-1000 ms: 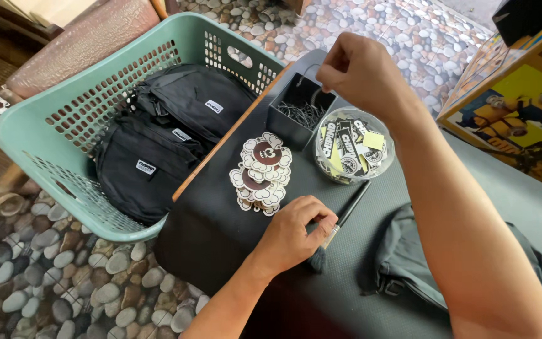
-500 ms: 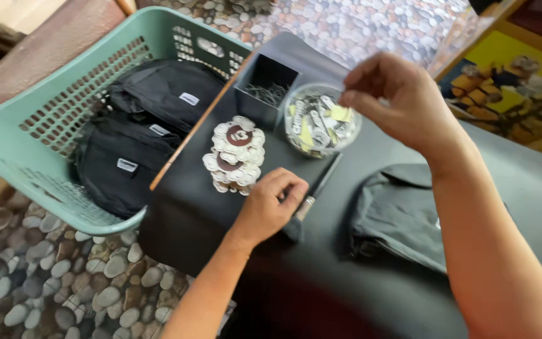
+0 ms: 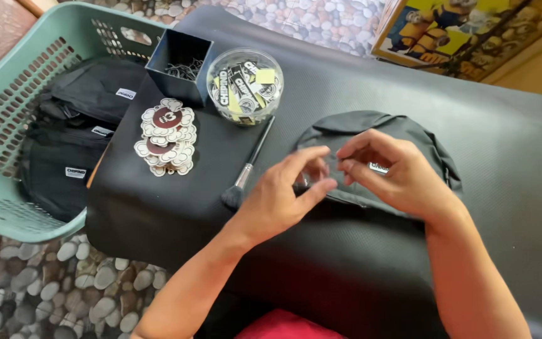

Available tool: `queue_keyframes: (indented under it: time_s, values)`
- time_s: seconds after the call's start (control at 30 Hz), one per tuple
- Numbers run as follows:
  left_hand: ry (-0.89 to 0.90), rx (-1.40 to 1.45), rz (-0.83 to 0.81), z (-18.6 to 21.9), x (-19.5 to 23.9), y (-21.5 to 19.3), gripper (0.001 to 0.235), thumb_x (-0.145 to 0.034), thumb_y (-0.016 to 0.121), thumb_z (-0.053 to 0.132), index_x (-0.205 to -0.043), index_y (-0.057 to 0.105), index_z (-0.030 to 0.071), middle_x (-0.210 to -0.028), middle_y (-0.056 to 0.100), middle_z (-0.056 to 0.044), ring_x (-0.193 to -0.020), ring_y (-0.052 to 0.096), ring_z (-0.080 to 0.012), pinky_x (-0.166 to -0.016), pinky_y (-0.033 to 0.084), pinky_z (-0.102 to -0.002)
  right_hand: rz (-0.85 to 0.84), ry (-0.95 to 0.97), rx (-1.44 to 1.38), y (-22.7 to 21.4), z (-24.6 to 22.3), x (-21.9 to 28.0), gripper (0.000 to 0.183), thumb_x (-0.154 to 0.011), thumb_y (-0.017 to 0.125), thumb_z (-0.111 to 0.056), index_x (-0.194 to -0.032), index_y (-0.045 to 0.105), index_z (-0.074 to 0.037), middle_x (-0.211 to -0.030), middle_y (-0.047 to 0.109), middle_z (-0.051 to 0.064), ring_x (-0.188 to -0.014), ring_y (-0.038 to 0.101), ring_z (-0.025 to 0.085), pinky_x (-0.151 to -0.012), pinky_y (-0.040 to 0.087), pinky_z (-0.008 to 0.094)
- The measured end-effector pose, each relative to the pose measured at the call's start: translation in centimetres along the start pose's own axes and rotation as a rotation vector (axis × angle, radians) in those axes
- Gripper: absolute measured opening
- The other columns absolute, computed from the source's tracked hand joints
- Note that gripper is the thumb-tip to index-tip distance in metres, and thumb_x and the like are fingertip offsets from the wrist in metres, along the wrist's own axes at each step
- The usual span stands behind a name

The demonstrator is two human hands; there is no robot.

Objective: The person retrieves a black bag from a basket, attaches a bear-shaped keychain to its zipper, brushes the bag with a makeup brush, and places it into a clear plastic bag.

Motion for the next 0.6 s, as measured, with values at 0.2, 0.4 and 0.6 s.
queue_keyframes:
  time_s: [0.2, 0.4, 0.6]
  values:
    - [-0.176, -0.082, 0.045, -2.0, 0.0, 0.5, 0.015, -0.098, 0.065, 0.026, -0.1, 0.074, 0.014, -0.077, 0.072, 0.004, -0.067, 0.063, -0.0089, -0.068, 0.05, -0.027, 0.16, 0.143, 0.135, -3.9, 3.4, 2.4, 0.008, -0.098, 0.062, -0.002, -0.103, 0.068, -0.004, -0.091, 0.071, 0.004, -0.072, 0.067, 0.012, -0.071, 0.054, 0.024]
    - [-0.061, -0.364, 0.149, -2.7, -0.1, 1.2, 0.017, -0.095, 0.07, 0.026, -0.083, 0.064, 0.015, -0.071, 0.064, 0.002, -0.07, 0.063, -0.0202, -0.068, 0.047, -0.037, 0.168, -0.348, 0.688, -1.2, 0.4, 2.4, 0.028, -0.09, 0.07, -0.007, -0.118, 0.067, -0.013, -0.128, 0.067, 0.009, -0.118, 0.061, 0.032, -0.106, 0.038, 0.049]
    - [0.015, -0.448, 0.245, -3.0, 0.2, 1.3, 0.014, -0.096, 0.069, 0.03, -0.087, 0.067, 0.02, -0.066, 0.058, 0.005, -0.067, 0.064, -0.0139, -0.06, 0.055, -0.03, 0.157, -0.387, 0.404, 2.9, 3.9, 1.9, 0.029, -0.088, 0.079, -0.012, -0.115, 0.068, -0.01, -0.106, 0.072, 0.003, -0.105, 0.069, 0.026, -0.104, 0.046, 0.042]
Point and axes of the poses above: each hand's wrist, its own x-axis away from the middle knuckle, its own y-axis out of the palm, z = x × y, the point moved 10 cm from there along -x, towards the middle knuckle
